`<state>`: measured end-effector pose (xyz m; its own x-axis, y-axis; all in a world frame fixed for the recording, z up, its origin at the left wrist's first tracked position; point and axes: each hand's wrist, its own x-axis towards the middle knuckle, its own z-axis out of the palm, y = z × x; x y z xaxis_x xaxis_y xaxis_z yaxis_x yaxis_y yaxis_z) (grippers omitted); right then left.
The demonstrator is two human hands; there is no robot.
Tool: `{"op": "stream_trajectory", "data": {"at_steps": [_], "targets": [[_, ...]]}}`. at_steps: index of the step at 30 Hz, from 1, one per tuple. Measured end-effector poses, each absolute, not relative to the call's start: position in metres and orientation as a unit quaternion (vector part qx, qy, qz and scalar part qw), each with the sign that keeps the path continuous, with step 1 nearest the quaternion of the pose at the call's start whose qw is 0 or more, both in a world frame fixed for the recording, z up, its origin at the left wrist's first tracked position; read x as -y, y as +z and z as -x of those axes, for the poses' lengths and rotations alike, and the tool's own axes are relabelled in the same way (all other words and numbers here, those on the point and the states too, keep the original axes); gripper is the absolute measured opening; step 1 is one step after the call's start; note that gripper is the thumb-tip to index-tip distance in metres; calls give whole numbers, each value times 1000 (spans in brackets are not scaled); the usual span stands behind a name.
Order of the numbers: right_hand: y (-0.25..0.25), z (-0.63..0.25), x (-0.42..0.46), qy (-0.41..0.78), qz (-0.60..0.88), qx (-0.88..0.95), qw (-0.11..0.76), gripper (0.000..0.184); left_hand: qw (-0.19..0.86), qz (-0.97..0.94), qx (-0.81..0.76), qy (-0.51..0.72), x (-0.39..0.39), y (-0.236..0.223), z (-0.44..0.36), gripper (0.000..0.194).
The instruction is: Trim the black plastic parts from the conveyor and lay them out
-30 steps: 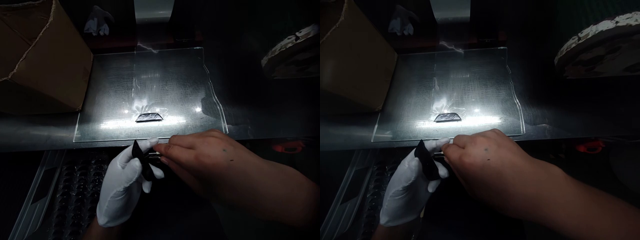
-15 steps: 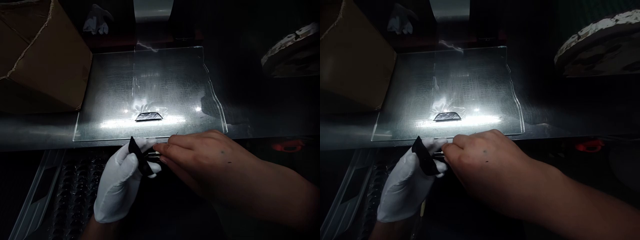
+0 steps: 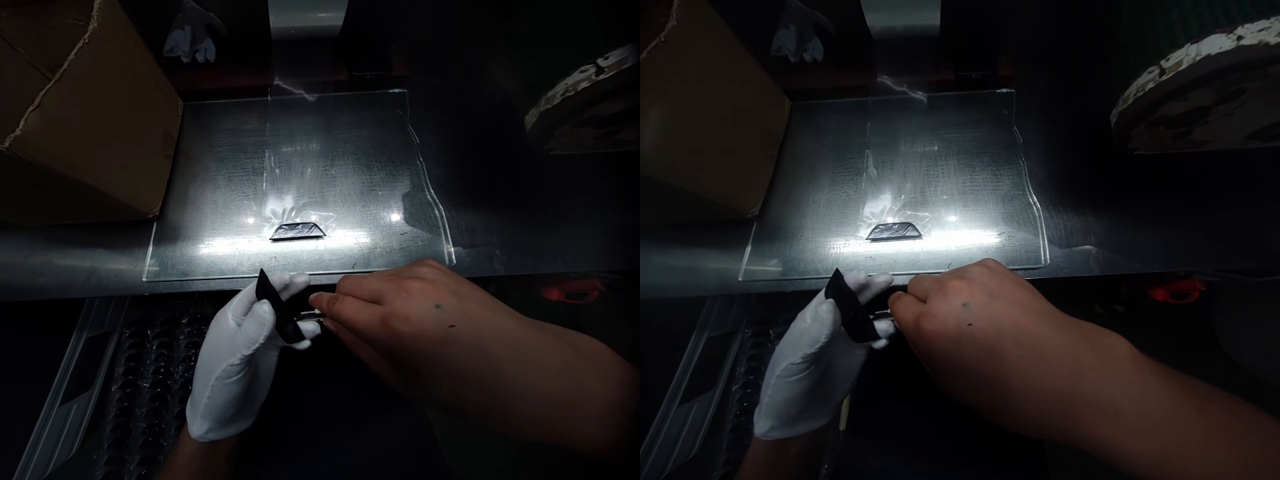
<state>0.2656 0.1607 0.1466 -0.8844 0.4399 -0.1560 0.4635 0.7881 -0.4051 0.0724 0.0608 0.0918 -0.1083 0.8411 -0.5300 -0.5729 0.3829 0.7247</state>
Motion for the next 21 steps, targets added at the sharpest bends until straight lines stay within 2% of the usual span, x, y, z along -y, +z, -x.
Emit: {"op": "stream_trajectory", "data": {"at_steps": [4,12,21], "targets": [[143,-266,-160,-208,-243,-947,28,22,680,-122,-496,526,-62,89,-68,25],[142,-266,-157,-184,-253,-949,30,23,664,-123,-505,538,-60,87,-70,29],[137,-269,-155,-206,-253,-945,30,19,650,-82,-496,569,-65,90,-70,22]]}}
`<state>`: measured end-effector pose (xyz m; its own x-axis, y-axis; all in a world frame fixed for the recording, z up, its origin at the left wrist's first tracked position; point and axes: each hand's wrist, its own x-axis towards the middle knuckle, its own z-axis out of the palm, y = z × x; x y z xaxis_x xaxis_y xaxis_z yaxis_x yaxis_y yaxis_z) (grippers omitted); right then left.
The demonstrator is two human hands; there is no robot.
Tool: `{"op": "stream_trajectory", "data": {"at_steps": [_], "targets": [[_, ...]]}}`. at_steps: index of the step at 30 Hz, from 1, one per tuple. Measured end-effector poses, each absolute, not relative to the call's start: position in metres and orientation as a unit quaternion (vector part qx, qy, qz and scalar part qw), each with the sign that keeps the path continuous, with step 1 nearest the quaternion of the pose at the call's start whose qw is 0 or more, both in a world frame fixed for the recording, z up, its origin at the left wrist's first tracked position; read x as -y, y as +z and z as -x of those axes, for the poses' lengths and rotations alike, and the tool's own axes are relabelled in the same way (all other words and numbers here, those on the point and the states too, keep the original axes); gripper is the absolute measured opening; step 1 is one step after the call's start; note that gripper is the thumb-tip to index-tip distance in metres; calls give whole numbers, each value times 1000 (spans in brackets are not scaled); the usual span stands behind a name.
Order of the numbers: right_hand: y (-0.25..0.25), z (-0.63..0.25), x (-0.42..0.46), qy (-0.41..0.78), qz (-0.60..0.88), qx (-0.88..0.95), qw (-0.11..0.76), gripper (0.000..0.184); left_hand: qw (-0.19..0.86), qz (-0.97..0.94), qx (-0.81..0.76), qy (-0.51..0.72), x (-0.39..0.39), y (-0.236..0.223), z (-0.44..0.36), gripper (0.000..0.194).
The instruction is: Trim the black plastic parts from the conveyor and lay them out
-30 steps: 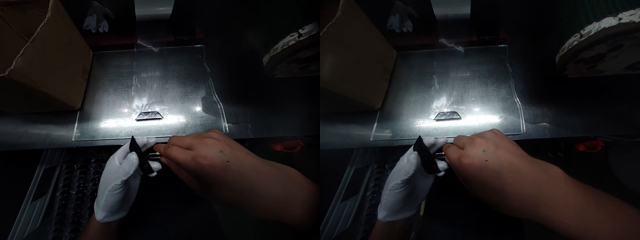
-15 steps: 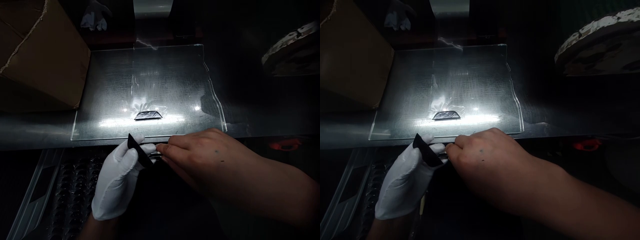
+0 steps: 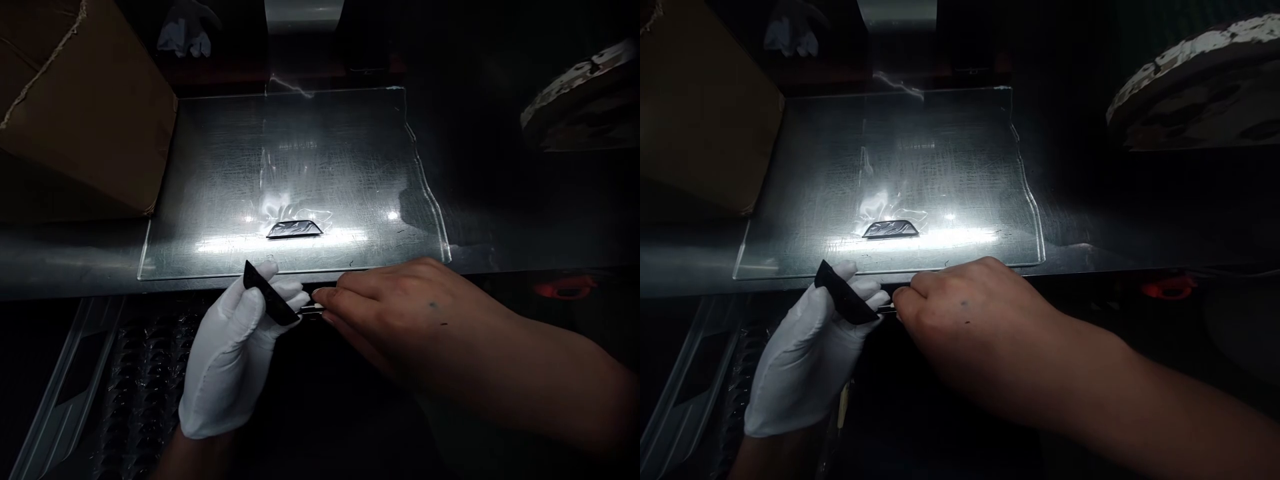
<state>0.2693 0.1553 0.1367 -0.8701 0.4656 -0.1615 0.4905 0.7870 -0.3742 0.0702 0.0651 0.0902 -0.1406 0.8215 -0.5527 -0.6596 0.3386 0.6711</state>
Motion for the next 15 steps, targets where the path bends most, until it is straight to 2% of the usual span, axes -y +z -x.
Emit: {"op": "stream_trajectory", "data": {"at_steps": [5,15], "targets": [[138,-269,-155,-207,-255,-944,41,24,641,-77,-503,575,-64,90,-71,24],[143,-269,-158,-217,-253,-941,53,20,631,-94,-513,574,-62,88,-72,23]]}}
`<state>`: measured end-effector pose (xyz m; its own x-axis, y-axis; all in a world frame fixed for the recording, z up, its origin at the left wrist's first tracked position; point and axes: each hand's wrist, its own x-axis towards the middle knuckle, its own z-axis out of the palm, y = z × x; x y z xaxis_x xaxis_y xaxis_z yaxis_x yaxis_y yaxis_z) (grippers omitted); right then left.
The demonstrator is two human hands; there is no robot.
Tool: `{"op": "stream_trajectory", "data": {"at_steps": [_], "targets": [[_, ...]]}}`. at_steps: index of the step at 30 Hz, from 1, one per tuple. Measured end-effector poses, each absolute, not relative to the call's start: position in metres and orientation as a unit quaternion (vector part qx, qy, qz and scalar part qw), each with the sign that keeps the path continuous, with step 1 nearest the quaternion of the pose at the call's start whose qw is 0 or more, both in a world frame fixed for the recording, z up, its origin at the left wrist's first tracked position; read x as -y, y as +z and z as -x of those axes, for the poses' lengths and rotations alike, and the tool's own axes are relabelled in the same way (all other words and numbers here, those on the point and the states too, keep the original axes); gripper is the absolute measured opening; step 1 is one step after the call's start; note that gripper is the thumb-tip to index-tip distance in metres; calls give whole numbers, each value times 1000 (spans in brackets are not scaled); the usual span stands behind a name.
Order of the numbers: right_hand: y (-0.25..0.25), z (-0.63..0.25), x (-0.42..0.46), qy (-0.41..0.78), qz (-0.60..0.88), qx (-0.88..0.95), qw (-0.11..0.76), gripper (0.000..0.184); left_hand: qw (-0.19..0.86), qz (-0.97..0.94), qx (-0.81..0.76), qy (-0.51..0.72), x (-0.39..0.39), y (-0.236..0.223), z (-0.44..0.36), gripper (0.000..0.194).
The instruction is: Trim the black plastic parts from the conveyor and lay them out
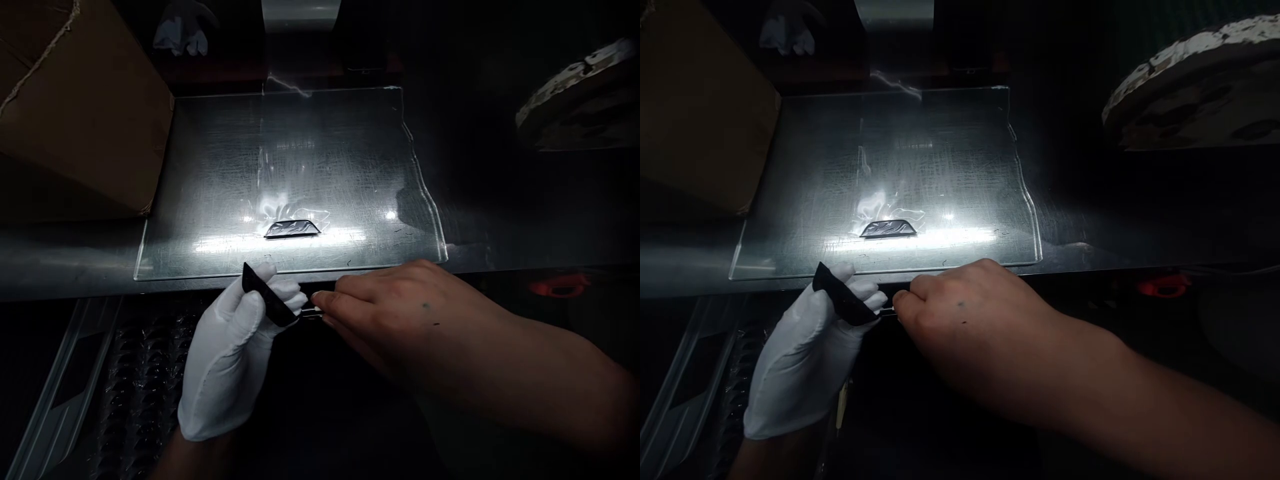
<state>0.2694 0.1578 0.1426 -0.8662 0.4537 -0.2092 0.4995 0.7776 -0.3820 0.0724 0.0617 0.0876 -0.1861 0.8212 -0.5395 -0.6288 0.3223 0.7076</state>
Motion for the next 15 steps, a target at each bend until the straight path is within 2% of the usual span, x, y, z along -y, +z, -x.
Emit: {"op": "stream_trajectory", "data": {"at_steps": [5,9,11,15], "targets": [[142,-272,-154,-317,-271,-909,30,21,623,-121,-516,575,-58,89,-71,26],[134,-296,-156,-374,-282,-878,-102,20,605,-127,-516,593,-59,89,-72,26],[124,-318,-165,-330,-342,-868,-144,22,604,-130,-506,602,-59,89,-73,25],[98,-367,-200,-180,-531,-816,-141,24,622,-101,-513,583,-57,92,-77,28]]}}
